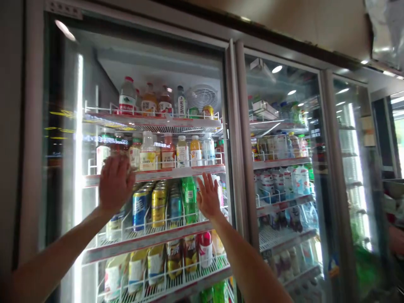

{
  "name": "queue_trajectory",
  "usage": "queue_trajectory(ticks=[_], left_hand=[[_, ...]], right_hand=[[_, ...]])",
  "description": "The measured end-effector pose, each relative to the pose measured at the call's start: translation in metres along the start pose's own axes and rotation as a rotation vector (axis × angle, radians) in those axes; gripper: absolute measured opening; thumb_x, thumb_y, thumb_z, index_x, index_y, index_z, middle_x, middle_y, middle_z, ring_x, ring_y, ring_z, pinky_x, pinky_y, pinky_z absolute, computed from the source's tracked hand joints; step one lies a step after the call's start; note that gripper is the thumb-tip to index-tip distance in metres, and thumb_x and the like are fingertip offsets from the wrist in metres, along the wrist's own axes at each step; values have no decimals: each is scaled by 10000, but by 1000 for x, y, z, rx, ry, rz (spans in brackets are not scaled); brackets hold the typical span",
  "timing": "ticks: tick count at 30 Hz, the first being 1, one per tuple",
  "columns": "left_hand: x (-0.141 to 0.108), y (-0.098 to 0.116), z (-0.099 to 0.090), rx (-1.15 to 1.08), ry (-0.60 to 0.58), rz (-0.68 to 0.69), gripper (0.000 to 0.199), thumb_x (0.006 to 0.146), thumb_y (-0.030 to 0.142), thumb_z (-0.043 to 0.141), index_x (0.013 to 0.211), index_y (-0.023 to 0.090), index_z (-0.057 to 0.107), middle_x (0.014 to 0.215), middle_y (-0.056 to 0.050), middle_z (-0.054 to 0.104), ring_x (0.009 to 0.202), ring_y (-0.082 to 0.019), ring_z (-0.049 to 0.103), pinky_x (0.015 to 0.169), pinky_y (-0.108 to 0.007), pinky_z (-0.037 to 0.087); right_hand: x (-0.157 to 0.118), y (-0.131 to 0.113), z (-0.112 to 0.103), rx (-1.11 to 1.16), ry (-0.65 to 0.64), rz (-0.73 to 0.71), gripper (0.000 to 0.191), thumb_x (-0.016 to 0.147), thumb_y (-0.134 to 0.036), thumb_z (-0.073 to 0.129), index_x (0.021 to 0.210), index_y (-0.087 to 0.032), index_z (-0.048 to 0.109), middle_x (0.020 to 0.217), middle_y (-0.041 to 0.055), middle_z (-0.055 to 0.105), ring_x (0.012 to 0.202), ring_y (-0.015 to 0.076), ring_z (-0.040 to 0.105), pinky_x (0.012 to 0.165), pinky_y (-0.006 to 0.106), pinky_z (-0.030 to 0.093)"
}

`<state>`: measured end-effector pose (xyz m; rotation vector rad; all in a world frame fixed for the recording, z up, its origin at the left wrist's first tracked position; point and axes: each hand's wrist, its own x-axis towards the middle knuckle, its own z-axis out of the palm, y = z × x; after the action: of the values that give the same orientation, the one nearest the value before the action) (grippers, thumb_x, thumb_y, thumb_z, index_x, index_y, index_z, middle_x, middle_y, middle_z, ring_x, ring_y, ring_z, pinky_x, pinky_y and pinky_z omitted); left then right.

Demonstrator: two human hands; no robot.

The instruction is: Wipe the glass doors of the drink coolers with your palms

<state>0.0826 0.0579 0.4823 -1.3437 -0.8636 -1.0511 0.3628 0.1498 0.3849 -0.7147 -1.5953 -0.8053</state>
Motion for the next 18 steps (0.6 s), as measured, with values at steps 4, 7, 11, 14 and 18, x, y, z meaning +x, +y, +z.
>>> queue_trajectory(ticks=[4, 7, 11, 14, 18], left_hand=[[-23, 23, 3, -140, -201, 534, 607, 891, 242, 412, 1455, 258, 189, 1481, -21, 357, 1401, -174, 234, 1144, -367, 256], [-15, 12, 6, -98, -125, 275, 601, 885, 254, 439, 1447, 227, 228, 1476, -53, 365, 1402, -207, 234, 1144, -405, 251], [-3, 10, 10, -59, 73, -138, 586, 877, 247, 432, 1435, 168, 269, 1520, -107, 253, 1421, -268, 159, 1149, -481, 219], [-28, 48, 10, -114, -147, 215, 596, 869, 213, 423, 1441, 207, 252, 1487, -70, 337, 1410, -210, 203, 1152, -410, 236], [-51, 77, 10, -68, -299, 360, 576, 871, 196, 407, 1431, 197, 275, 1442, -53, 416, 1402, -185, 226, 1147, -374, 253]], right_hand=[[0, 3, -5, -12, -24, -22, 591, 912, -188, 358, 1474, -227, 180, 1537, 90, 228, 1438, 235, 103, 1123, 512, 214], [0, 7, -8, -5, -37, -60, 588, 905, -182, 367, 1468, -226, 201, 1534, 93, 236, 1438, 232, 101, 1119, 510, 229], [-1, 10, -9, 18, -47, -81, 595, 898, -168, 371, 1467, -215, 207, 1535, 102, 232, 1439, 240, 93, 1112, 524, 241], [-2, 9, -8, 50, -38, -75, 605, 890, -151, 367, 1470, -217, 206, 1535, 95, 236, 1438, 240, 102, 1116, 530, 232], [-4, 16, -11, 106, -44, -104, 584, 892, -143, 367, 1458, -220, 247, 1535, 88, 238, 1436, 237, 113, 1123, 522, 225]])
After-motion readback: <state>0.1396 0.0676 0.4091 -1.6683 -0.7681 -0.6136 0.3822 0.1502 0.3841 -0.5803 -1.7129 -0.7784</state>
